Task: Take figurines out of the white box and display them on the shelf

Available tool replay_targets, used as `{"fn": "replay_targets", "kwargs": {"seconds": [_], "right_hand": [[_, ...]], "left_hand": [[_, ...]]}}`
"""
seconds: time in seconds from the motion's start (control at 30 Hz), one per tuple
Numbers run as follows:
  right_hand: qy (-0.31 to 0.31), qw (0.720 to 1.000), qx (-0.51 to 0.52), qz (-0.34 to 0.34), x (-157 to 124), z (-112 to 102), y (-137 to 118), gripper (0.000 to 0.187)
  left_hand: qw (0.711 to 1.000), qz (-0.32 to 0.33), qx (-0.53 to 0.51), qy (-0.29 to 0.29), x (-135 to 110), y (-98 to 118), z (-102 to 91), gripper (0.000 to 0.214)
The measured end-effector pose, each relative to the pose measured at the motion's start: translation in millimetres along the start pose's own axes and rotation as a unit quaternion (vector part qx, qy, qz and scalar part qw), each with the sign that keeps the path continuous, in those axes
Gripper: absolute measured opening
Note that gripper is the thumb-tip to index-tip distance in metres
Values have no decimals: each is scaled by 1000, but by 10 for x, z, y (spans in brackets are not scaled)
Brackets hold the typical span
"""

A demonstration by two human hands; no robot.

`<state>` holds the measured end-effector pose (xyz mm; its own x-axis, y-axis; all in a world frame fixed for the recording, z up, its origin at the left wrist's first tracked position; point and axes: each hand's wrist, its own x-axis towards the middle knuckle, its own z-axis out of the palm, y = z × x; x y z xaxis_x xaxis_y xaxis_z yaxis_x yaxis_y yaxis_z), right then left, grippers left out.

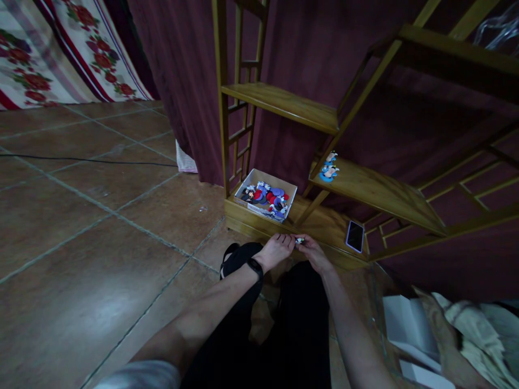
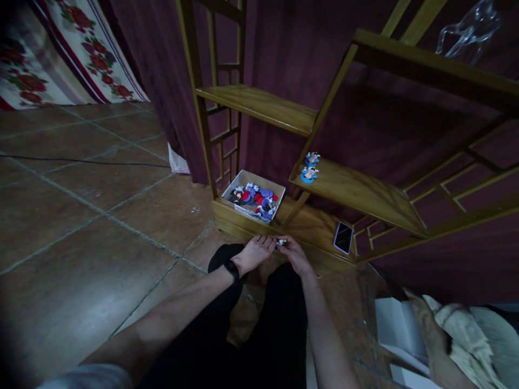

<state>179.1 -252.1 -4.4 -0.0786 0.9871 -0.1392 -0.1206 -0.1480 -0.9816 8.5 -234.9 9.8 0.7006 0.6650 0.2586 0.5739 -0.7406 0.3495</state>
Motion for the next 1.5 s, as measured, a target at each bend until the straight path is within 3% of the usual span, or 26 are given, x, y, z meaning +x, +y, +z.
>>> {"fn": "replay_targets", "kwargs": {"seconds": [0.27,0.37,0.6,0.83,0.97,1.07,1.17,1.37,1.5], "right_hand": [[-14,1000,8,-3,7,-34,29,36],[-18,1000,8,-2,-4,-36,19,34],[2,1000,-7,-4,-32,-21,-3,35],[114,993,-11,-27,-44,8,26,37],[168,985,24,-41,-53,-54,19,41],[175,983,28,-54,-113,-210,-126,41],[200,974,9,-104,-206,-467,-478,40],[276,934,-61,-220,-326,-1185,-1385,39],[339,904,-74,-251,-355,-1669,-1717,40]], "left_hand": [[980,45,194,-27,3,31,-41,34],[975,52,215,-23,3,47,-48,34],[983,26,182,-31,2,45,-56,37],[991,-104,68,-51,58,-71,-108,37],[989,-121,43,-76,93,-168,-125,37],[988,-118,27,-95,99,-239,-112,37],[990,-116,14,-85,90,-306,-71,37],[992,-98,7,-74,104,-416,31,39],[992,-90,12,-87,131,-458,74,42]]}}
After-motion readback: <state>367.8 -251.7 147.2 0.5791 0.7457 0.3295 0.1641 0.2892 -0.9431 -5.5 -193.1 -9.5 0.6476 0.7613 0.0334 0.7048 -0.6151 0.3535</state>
